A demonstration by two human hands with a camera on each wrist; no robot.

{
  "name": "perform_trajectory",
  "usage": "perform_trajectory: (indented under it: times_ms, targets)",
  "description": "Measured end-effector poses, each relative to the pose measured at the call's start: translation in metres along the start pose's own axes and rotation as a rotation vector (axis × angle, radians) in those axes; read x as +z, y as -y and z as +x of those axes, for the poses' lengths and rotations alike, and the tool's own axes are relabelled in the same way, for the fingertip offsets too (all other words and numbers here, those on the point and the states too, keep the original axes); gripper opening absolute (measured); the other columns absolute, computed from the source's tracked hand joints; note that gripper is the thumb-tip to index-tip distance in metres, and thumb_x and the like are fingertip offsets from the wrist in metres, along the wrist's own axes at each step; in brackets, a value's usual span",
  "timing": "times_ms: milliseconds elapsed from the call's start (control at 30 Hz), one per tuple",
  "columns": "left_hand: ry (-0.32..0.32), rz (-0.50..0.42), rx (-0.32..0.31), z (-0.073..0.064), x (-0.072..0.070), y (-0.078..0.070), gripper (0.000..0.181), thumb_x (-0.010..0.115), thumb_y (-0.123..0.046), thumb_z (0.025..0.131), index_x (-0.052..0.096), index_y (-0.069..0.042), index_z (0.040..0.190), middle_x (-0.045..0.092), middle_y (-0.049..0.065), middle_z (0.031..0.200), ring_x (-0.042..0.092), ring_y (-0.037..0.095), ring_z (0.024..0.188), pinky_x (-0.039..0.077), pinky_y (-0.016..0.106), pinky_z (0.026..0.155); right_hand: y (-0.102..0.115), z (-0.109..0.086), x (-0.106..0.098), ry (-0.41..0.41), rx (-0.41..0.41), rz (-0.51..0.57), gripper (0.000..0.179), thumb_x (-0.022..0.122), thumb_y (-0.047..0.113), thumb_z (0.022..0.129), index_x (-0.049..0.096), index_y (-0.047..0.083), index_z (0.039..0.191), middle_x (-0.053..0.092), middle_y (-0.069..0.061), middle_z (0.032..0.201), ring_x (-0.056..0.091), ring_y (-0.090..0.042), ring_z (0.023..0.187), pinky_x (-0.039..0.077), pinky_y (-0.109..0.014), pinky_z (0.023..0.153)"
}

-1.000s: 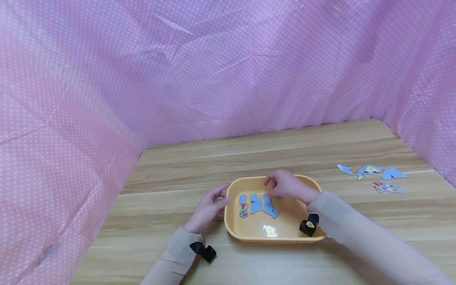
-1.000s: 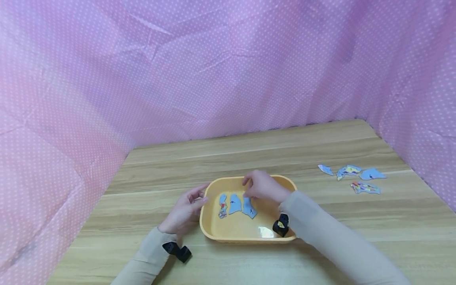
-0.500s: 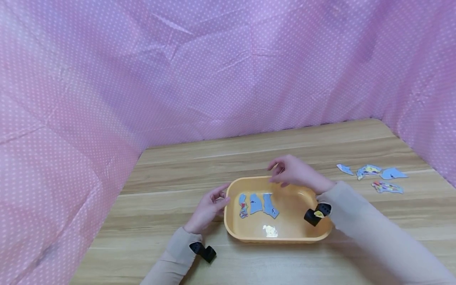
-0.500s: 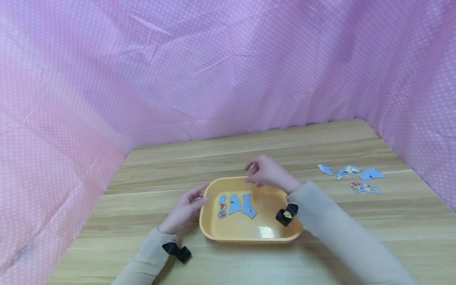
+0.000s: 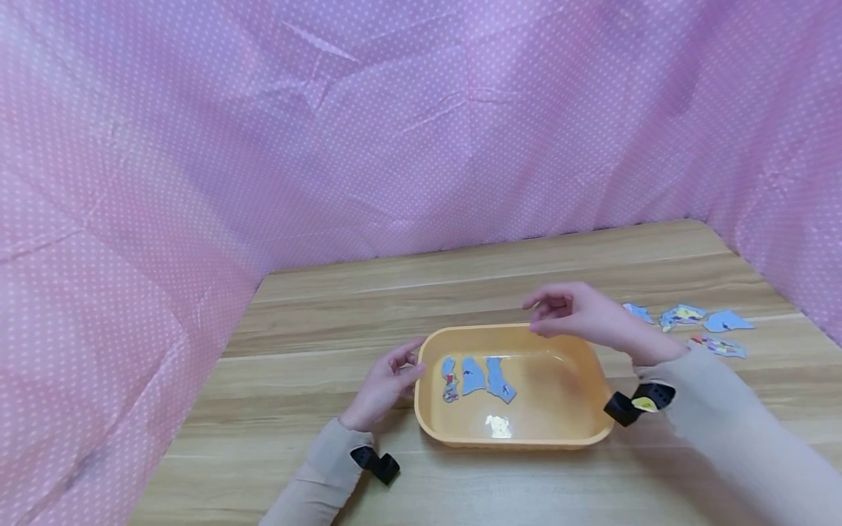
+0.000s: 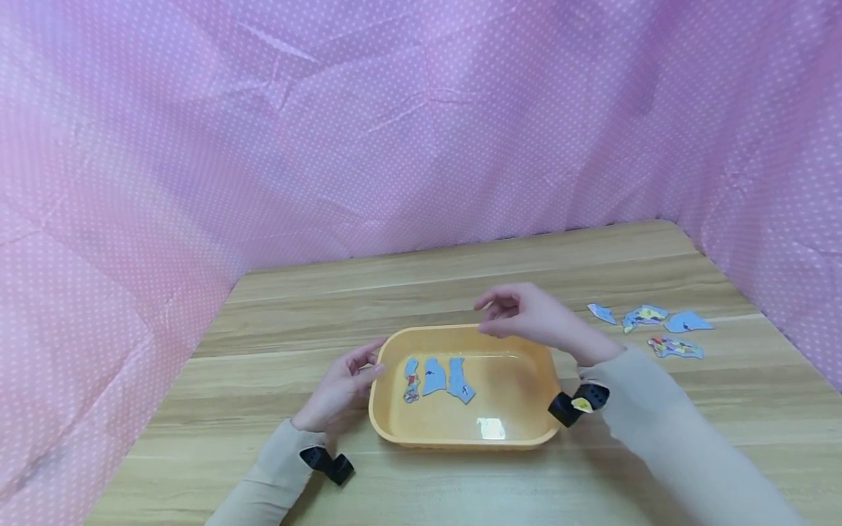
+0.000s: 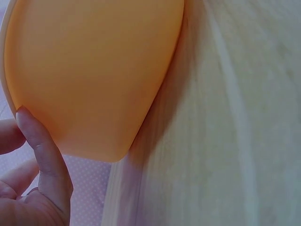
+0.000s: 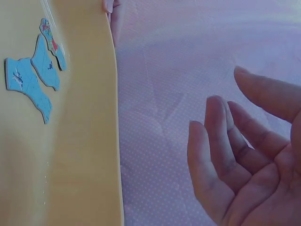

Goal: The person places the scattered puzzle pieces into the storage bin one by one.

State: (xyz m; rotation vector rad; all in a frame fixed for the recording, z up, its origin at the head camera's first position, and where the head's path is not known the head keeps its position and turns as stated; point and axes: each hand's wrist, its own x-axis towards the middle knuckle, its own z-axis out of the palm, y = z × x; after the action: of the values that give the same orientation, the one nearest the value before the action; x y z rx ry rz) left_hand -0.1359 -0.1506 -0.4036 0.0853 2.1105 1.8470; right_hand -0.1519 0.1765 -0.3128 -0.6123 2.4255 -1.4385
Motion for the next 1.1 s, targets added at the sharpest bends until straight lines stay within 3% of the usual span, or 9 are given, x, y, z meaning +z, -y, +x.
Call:
perform_trajectory:
  times_ms: [333, 467, 700, 833, 933, 1100]
  targets:
    - [0.016, -0.004, 0.0, 0.002, 0.0, 0.001, 0.051, 0.056, -0.007, 0.094, 0.041, -0.01, 0.143, 0.047, 0.007, 0.101, 0.055, 0.01, 0.073, 0.053, 0.023, 0.062, -0.022, -0.032, -0.014, -0.097, 0.062, 0.069, 0.037, 0.065, 0.012, 0.088, 0.055, -0.007, 0.119, 0.065, -0.007, 0.094, 0.063, -0.006, 0.083, 0.056, -0.025, 0.075]
    - [0.015, -0.005, -0.002, 0.002, -0.001, 0.0, 0.051, 0.056, -0.008, 0.094, 0.041, -0.01, 0.143, 0.047, 0.007, 0.101, 0.054, 0.01, 0.073, 0.052, 0.022, 0.061, -0.036, -0.038, -0.017, -0.097, 0.053, 0.083, 0.037, 0.063, 0.01, 0.09, 0.054, -0.008, 0.12, 0.065, -0.002, 0.093, 0.063, -0.006, 0.083, 0.056, -0.026, 0.074]
    - [0.014, -0.012, 0.007, 0.003, -0.001, 0.001, 0.051, 0.056, -0.006, 0.094, 0.042, -0.01, 0.143, 0.047, 0.006, 0.1, 0.055, 0.01, 0.075, 0.053, 0.023, 0.063, -0.058, -0.048, -0.02, -0.071, 0.138, 0.104, 0.042, 0.061, 0.017, 0.092, 0.051, -0.008, 0.124, 0.065, -0.005, 0.098, 0.063, -0.006, 0.086, 0.056, -0.029, 0.077]
    - [0.014, -0.014, 0.004, 0.003, -0.001, 0.002, 0.052, 0.056, -0.006, 0.094, 0.041, -0.01, 0.143, 0.047, 0.006, 0.1, 0.054, 0.011, 0.076, 0.053, 0.024, 0.063, -0.071, -0.055, -0.023, -0.067, 0.129, 0.128, 0.04, 0.059, 0.013, 0.093, 0.049, -0.012, 0.123, 0.065, 0.001, 0.098, 0.064, -0.005, 0.088, 0.056, -0.028, 0.077]
    - [0.011, -0.016, 0.0, 0.003, -0.001, 0.002, 0.052, 0.057, -0.006, 0.093, 0.041, -0.01, 0.143, 0.047, 0.007, 0.1, 0.055, 0.012, 0.077, 0.054, 0.024, 0.065, -0.082, -0.06, -0.028, -0.079, 0.128, 0.139, 0.031, 0.059, 0.01, 0.092, 0.054, -0.004, 0.12, 0.065, 0.006, 0.097, 0.064, -0.005, 0.088, 0.056, -0.026, 0.076]
    - [0.009, -0.018, -0.001, 0.002, -0.001, 0.001, 0.052, 0.057, -0.006, 0.093, 0.041, -0.01, 0.143, 0.047, 0.007, 0.1, 0.055, 0.012, 0.079, 0.054, 0.025, 0.067, -0.1, -0.07, -0.038, -0.105, 0.157, 0.124, 0.023, 0.06, 0.01, 0.092, 0.061, 0.022, 0.111, 0.065, 0.008, 0.096, 0.064, -0.005, 0.087, 0.055, -0.024, 0.074]
